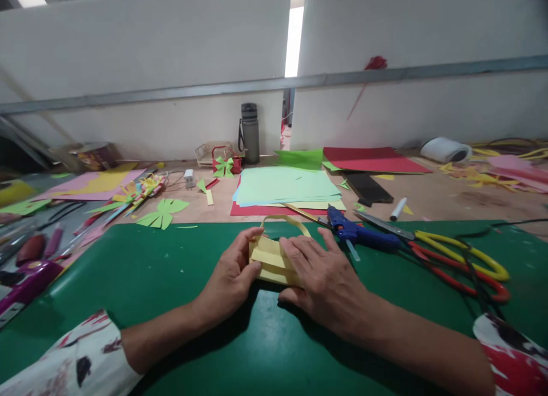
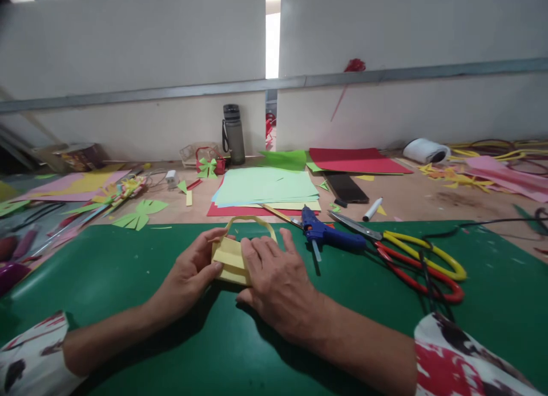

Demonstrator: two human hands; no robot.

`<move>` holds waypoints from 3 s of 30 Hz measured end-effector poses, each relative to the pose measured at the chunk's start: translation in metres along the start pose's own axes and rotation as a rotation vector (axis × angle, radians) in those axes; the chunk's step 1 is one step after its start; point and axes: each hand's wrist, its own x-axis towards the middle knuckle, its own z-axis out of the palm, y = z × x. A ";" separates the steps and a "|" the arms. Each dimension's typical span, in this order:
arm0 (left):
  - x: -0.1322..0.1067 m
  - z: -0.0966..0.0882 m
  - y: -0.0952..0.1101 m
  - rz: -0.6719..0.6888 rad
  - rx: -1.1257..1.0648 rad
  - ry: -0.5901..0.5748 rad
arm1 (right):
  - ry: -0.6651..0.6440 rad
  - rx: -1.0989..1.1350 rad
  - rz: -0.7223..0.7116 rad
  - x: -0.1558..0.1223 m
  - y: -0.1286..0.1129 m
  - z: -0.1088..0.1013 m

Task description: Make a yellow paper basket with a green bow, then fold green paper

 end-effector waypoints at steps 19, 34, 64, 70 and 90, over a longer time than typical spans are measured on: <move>-0.008 -0.022 -0.004 0.423 1.058 -0.076 | 0.037 -0.032 -0.095 -0.003 0.006 0.005; -0.002 -0.014 -0.003 0.871 1.493 -0.047 | 0.078 0.013 -0.165 -0.008 0.009 0.006; -0.040 0.018 0.011 0.931 1.646 -0.066 | 0.169 -0.172 -0.327 -0.034 -0.007 -0.015; -0.028 0.027 -0.002 0.801 1.542 -0.109 | 0.161 -0.159 -0.311 -0.032 -0.007 -0.015; -0.034 0.026 -0.007 0.725 1.580 -0.156 | 0.098 0.470 0.134 -0.056 0.027 -0.035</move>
